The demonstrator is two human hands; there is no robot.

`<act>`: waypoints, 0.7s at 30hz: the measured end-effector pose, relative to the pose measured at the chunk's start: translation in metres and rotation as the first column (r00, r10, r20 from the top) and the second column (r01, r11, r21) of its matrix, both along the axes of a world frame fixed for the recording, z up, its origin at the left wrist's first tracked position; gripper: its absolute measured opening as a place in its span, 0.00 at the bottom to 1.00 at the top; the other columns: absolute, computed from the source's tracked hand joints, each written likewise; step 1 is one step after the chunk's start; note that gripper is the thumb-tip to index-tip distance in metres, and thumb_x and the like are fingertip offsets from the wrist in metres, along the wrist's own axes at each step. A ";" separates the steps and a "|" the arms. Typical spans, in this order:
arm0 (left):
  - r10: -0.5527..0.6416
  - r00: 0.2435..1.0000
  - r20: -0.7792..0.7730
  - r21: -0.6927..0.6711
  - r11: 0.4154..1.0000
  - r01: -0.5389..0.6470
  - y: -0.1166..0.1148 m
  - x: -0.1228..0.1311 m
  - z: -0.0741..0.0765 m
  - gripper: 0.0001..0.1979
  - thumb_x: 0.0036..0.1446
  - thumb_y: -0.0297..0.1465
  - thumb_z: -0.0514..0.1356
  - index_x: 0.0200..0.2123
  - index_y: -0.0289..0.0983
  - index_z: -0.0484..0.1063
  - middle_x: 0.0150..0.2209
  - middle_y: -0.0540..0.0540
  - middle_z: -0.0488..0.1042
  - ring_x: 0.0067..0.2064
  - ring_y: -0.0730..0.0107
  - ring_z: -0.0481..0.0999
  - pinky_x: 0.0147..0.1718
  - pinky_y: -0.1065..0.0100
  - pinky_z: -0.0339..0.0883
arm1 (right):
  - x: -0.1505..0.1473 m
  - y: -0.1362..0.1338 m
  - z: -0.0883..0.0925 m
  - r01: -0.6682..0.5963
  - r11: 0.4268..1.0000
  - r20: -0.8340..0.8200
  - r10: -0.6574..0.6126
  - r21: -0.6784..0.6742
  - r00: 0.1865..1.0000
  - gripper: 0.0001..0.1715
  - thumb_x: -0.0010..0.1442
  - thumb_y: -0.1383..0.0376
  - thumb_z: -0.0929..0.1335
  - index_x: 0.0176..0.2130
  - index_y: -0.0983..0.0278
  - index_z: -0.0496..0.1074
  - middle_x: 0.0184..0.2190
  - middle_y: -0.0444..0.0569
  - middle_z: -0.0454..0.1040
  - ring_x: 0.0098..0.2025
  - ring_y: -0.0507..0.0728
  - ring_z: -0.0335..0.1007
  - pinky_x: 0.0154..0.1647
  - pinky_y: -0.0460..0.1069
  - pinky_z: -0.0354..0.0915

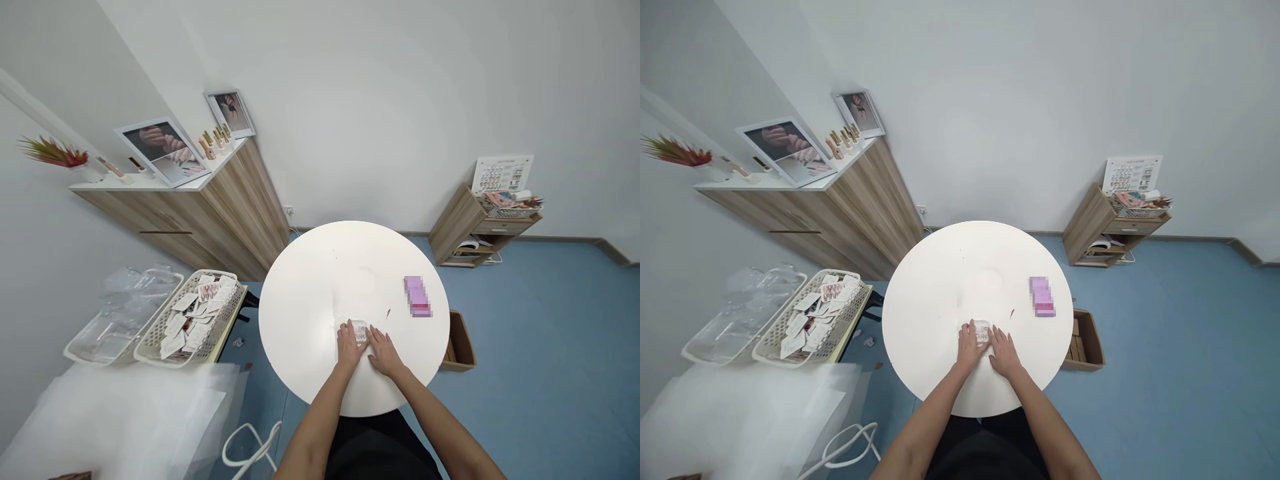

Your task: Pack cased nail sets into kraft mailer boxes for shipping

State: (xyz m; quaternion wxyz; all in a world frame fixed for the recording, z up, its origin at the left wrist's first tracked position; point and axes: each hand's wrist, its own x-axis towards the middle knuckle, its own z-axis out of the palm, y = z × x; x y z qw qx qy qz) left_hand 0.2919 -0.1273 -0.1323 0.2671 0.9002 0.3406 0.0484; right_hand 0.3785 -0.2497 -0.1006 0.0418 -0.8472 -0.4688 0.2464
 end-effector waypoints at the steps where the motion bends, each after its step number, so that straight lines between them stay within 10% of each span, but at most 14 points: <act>1: -0.031 1.000 0.000 0.000 1.000 0.031 0.000 -0.003 0.000 0.41 0.55 0.41 0.57 0.66 0.31 0.45 0.58 0.31 0.62 0.55 0.46 0.66 0.51 0.52 0.61 | 0.000 0.000 0.001 -0.006 1.000 -0.004 0.006 -0.017 1.000 0.49 0.52 0.67 0.62 0.69 0.63 0.41 0.71 0.51 0.39 0.70 0.62 0.38 0.67 0.61 0.38; 9: -0.330 0.942 -0.068 0.113 0.935 0.336 0.018 -0.041 0.007 0.36 0.54 0.30 0.55 0.66 0.38 0.49 0.64 0.41 0.60 0.63 0.53 0.60 0.57 0.53 0.59 | 0.001 -0.010 -0.002 0.091 0.996 0.085 -0.090 -0.001 0.992 0.46 0.54 0.68 0.60 0.69 0.66 0.43 0.70 0.55 0.43 0.70 0.64 0.40 0.66 0.59 0.40; 21: -0.447 0.894 -0.024 0.124 0.886 0.446 0.019 -0.055 0.012 0.35 0.57 0.26 0.49 0.68 0.42 0.43 0.66 0.47 0.58 0.66 0.63 0.57 0.59 0.57 0.58 | -0.010 -0.025 -0.012 0.149 0.989 0.150 -0.148 0.010 0.978 0.43 0.56 0.65 0.61 0.68 0.67 0.47 0.69 0.57 0.47 0.69 0.66 0.40 0.66 0.63 0.37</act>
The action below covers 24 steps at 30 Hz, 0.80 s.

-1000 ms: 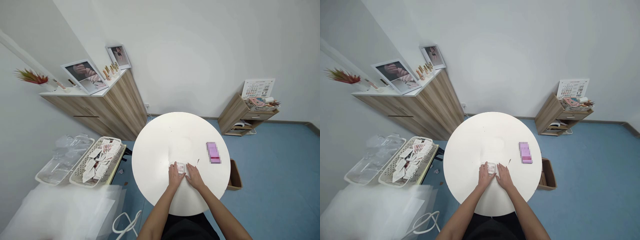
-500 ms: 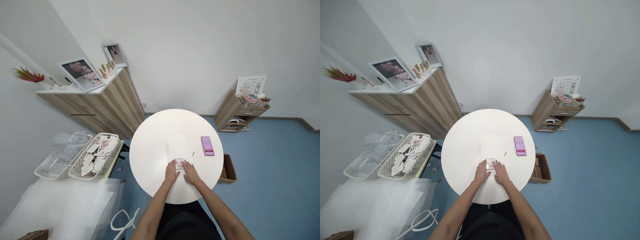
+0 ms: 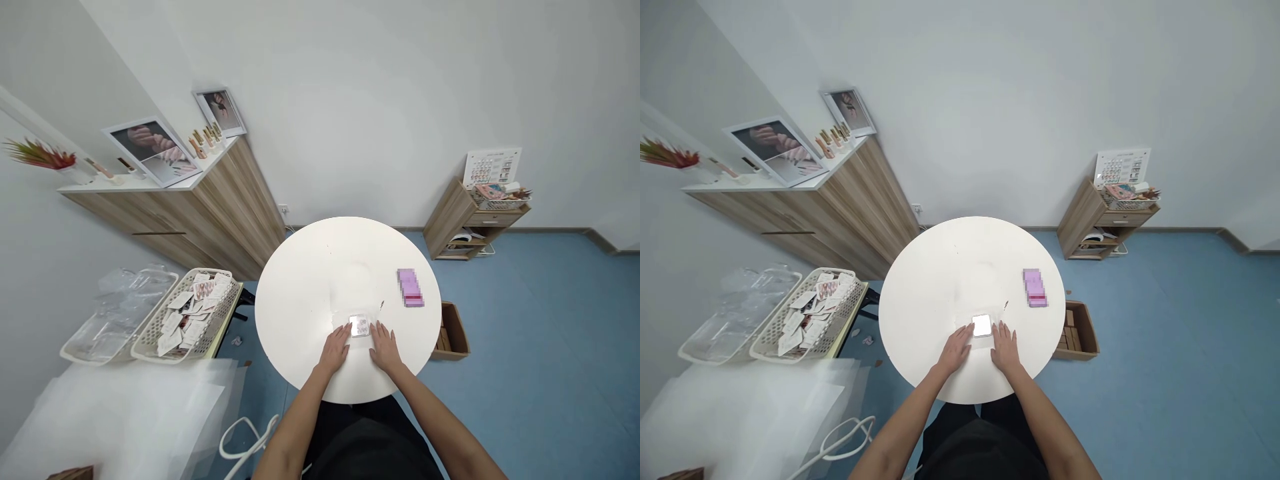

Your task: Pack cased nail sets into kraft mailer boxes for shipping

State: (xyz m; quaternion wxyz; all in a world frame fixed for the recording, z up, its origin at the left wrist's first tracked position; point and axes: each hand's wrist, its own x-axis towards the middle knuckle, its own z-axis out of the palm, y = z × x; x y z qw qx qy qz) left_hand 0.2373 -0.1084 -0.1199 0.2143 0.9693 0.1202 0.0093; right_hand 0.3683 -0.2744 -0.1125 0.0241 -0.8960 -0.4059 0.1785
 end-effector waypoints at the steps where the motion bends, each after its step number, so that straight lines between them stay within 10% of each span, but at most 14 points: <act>1: -0.013 1.000 -0.002 0.014 1.000 0.013 0.000 -0.001 0.002 0.35 0.57 0.27 0.50 0.67 0.41 0.44 0.66 0.46 0.57 0.66 0.61 0.56 0.59 0.55 0.57 | 0.000 -0.001 0.003 -0.015 1.000 0.032 0.015 0.020 0.999 0.42 0.57 0.66 0.61 0.68 0.67 0.48 0.69 0.58 0.47 0.69 0.67 0.39 0.66 0.64 0.35; 12: -0.013 0.998 -0.063 0.130 0.991 0.021 -0.001 0.009 0.019 0.16 0.54 0.17 0.47 0.36 0.39 0.68 0.43 0.43 0.71 0.46 0.59 0.71 0.41 0.60 0.67 | 0.016 0.003 0.026 -0.322 0.947 0.087 0.319 0.019 0.944 0.22 0.56 0.79 0.58 0.43 0.65 0.72 0.44 0.57 0.72 0.46 0.62 0.65 0.51 0.54 0.55; 19: 0.153 0.979 -0.134 -0.167 0.970 -0.174 0.019 0.003 0.036 0.09 0.61 0.27 0.50 0.36 0.39 0.69 0.39 0.46 0.73 0.42 0.64 0.72 0.44 0.64 0.63 | 0.024 0.017 0.030 -0.089 0.987 -0.021 0.092 0.132 0.996 0.13 0.56 0.75 0.59 0.39 0.63 0.66 0.32 0.47 0.73 0.36 0.56 0.67 0.43 0.49 0.51; 24: 0.309 0.916 -0.255 -0.133 0.927 -0.350 0.021 0.018 0.033 0.10 0.64 0.29 0.48 0.34 0.39 0.68 0.35 0.48 0.74 0.37 0.66 0.73 0.36 0.68 0.62 | 0.031 0.037 0.026 0.104 0.993 -0.169 -0.095 0.046 0.981 0.11 0.58 0.74 0.59 0.38 0.62 0.64 0.30 0.45 0.74 0.34 0.54 0.68 0.39 0.48 0.48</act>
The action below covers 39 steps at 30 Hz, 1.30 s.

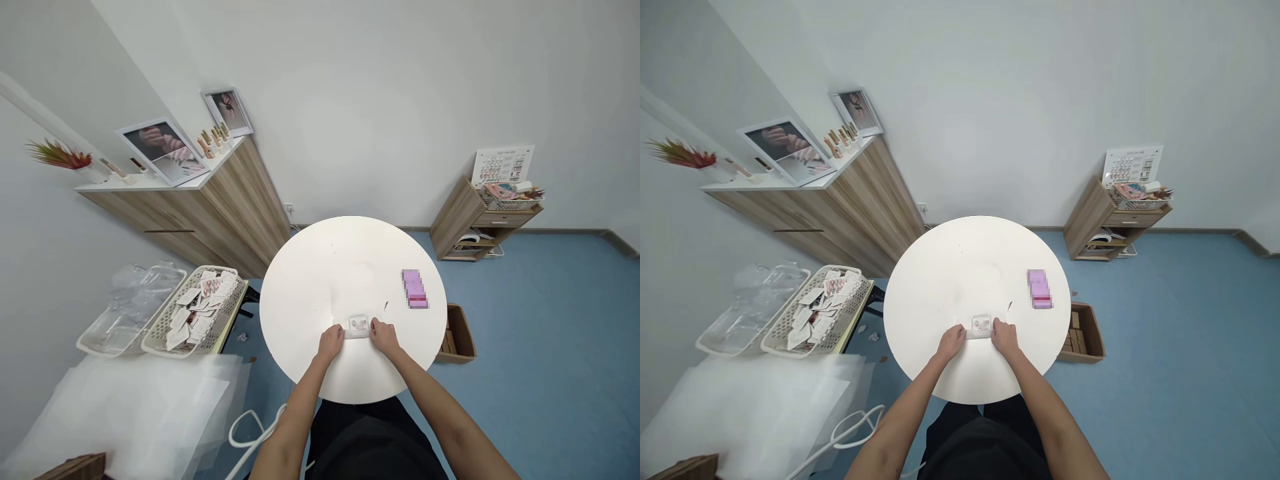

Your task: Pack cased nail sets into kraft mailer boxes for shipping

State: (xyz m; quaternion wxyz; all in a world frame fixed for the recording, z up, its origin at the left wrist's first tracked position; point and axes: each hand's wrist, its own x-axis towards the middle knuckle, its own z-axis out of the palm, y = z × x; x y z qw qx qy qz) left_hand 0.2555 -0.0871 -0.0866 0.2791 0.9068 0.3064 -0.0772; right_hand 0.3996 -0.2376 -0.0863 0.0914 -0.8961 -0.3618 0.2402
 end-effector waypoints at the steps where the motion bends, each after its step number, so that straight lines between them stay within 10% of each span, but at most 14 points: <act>1: 0.029 0.999 -0.022 0.016 0.999 -0.029 -0.001 0.003 -0.001 0.10 0.64 0.29 0.48 0.34 0.39 0.68 0.34 0.48 0.74 0.37 0.66 0.73 0.35 0.68 0.61 | 0.002 0.003 -0.001 0.023 1.000 -0.017 -0.024 -0.019 1.000 0.11 0.58 0.74 0.59 0.38 0.62 0.64 0.31 0.45 0.75 0.35 0.55 0.69 0.39 0.48 0.48; 6: 0.111 0.993 -0.036 0.165 0.981 -0.104 -0.015 0.009 0.000 0.09 0.60 0.24 0.50 0.41 0.37 0.68 0.42 0.41 0.72 0.46 0.58 0.72 0.43 0.60 0.62 | 0.008 0.011 -0.008 0.077 0.994 -0.044 -0.080 -0.073 0.996 0.10 0.60 0.73 0.58 0.37 0.62 0.66 0.35 0.48 0.76 0.38 0.56 0.71 0.37 0.48 0.48; 11: -0.484 0.866 0.129 0.432 0.813 0.390 -0.028 -0.002 -0.013 0.22 0.57 0.19 0.51 0.53 0.39 0.63 0.54 0.42 0.70 0.55 0.61 0.68 0.57 0.55 0.55 | 0.009 0.013 -0.010 0.075 0.994 -0.043 -0.079 -0.075 0.996 0.10 0.60 0.72 0.59 0.38 0.63 0.66 0.34 0.49 0.77 0.39 0.56 0.71 0.39 0.49 0.49; 14: -0.615 0.781 0.111 0.508 0.710 0.487 -0.030 -0.007 -0.029 0.25 0.61 0.20 0.48 0.60 0.40 0.58 0.60 0.42 0.66 0.60 0.62 0.65 0.60 0.53 0.51 | 0.008 0.012 -0.008 0.051 0.998 -0.031 -0.052 -0.046 0.998 0.11 0.60 0.72 0.58 0.40 0.63 0.66 0.33 0.48 0.76 0.38 0.56 0.71 0.41 0.49 0.50; 20: -0.597 0.797 0.088 0.530 0.706 0.470 -0.020 -0.005 -0.041 0.27 0.64 0.22 0.45 0.65 0.42 0.52 0.65 0.44 0.60 0.65 0.61 0.58 0.63 0.49 0.50 | -0.002 0.004 0.000 -0.004 0.997 0.191 -0.010 0.076 0.982 0.15 0.60 0.74 0.58 0.44 0.63 0.67 0.40 0.53 0.75 0.46 0.60 0.69 0.51 0.55 0.52; 25: -0.607 0.778 0.159 0.487 0.734 0.474 -0.012 0.000 -0.045 0.26 0.65 0.21 0.45 0.65 0.38 0.51 0.64 0.39 0.61 0.66 0.60 0.58 0.62 0.51 0.53 | -0.014 -0.006 -0.012 -0.439 0.879 0.372 0.351 0.184 0.859 0.26 0.57 0.74 0.60 0.55 0.63 0.65 0.57 0.55 0.68 0.62 0.62 0.56 0.66 0.61 0.37; 31: -0.509 0.822 0.254 0.402 0.829 0.389 -0.007 0.009 -0.053 0.31 0.59 0.18 0.47 0.65 0.40 0.52 0.65 0.39 0.59 0.65 0.59 0.58 0.57 0.53 0.62 | -0.011 0.005 -0.032 -0.445 0.888 0.351 0.381 0.120 0.855 0.31 0.57 0.73 0.60 0.60 0.70 0.61 0.63 0.61 0.61 0.64 0.63 0.55 0.66 0.59 0.45; 39: -0.449 0.865 0.225 0.245 0.885 0.396 0.009 0.021 -0.015 0.32 0.52 0.22 0.56 0.61 0.42 0.58 0.58 0.40 0.64 0.55 0.56 0.66 0.51 0.53 0.65 | 0.009 0.017 -0.004 -0.496 0.862 0.200 0.471 0.103 0.859 0.29 0.55 0.71 0.62 0.57 0.69 0.63 0.59 0.61 0.65 0.55 0.61 0.66 0.60 0.57 0.56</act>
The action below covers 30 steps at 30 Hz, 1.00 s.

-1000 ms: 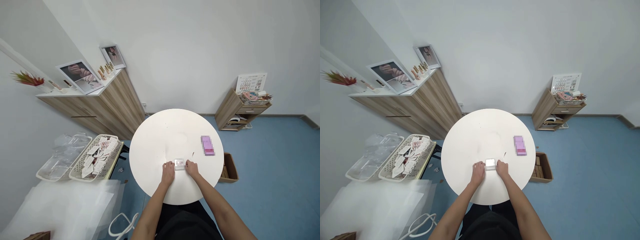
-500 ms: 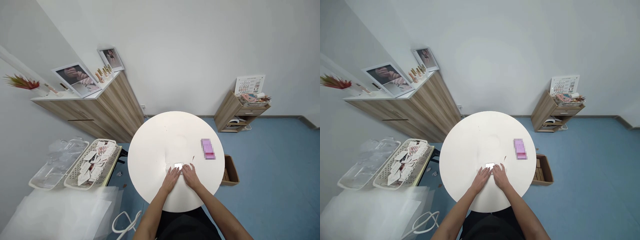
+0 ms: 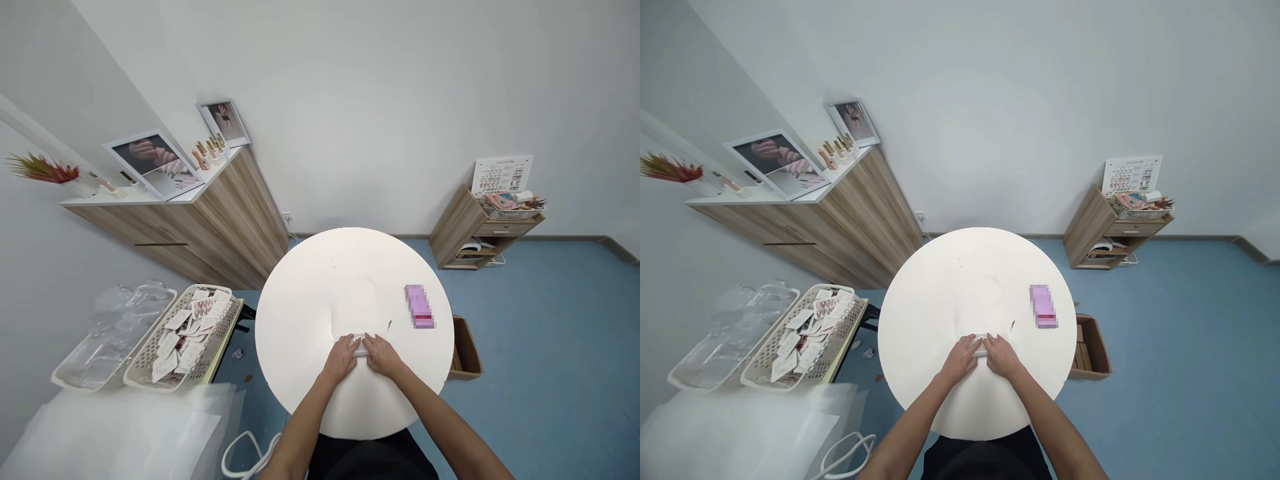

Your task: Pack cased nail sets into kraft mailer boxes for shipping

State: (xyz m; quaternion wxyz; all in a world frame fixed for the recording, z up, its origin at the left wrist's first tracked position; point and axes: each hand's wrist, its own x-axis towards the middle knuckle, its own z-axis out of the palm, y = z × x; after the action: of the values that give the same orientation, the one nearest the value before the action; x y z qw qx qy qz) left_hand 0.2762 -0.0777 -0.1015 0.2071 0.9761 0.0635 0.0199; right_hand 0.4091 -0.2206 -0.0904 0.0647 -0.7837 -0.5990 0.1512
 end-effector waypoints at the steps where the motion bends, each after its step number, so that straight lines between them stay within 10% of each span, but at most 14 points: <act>1: -0.005 1.000 -0.002 -0.023 1.000 0.005 0.002 0.000 0.007 0.31 0.52 0.23 0.56 0.60 0.42 0.59 0.57 0.41 0.64 0.54 0.57 0.66 0.50 0.55 0.66 | 0.002 0.001 0.007 -0.014 1.000 -0.014 0.013 -0.024 1.000 0.27 0.55 0.70 0.62 0.55 0.68 0.64 0.56 0.60 0.68 0.52 0.61 0.68 0.58 0.57 0.57; 10: -0.034 0.992 -0.124 -0.128 0.992 0.018 0.022 0.009 0.034 0.18 0.58 0.28 0.56 0.52 0.42 0.67 0.45 0.44 0.69 0.46 0.59 0.67 0.45 0.59 0.65 | 0.008 0.018 0.044 -0.035 0.999 0.009 0.036 -0.040 0.999 0.13 0.56 0.69 0.63 0.41 0.64 0.71 0.43 0.55 0.71 0.49 0.62 0.61 0.54 0.57 0.52; 17: 0.180 0.954 -0.239 -0.289 0.925 -0.247 0.049 0.021 0.029 0.12 0.58 0.32 0.56 0.46 0.43 0.69 0.39 0.50 0.74 0.41 0.66 0.73 0.41 0.66 0.67 | 0.027 0.039 0.036 0.048 0.996 -0.171 -0.061 -0.080 0.983 0.20 0.59 0.71 0.60 0.50 0.63 0.65 0.40 0.51 0.73 0.45 0.59 0.64 0.52 0.55 0.50; 30: 0.390 0.918 -0.080 0.121 0.917 -0.379 0.020 0.027 0.005 0.17 0.59 0.26 0.53 0.51 0.39 0.68 0.49 0.40 0.70 0.53 0.54 0.68 0.52 0.51 0.61 | 0.004 0.056 0.008 0.361 0.932 -0.003 -0.361 -0.039 0.932 0.16 0.60 0.66 0.63 0.48 0.61 0.67 0.48 0.54 0.69 0.52 0.62 0.60 0.58 0.60 0.50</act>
State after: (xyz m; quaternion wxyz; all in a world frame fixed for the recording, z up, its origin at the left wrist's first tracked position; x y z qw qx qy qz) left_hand 0.3032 -0.0579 -0.0961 0.1452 0.9536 0.2635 0.0136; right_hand 0.4129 -0.1643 -0.0825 0.0797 -0.8807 -0.4416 0.1520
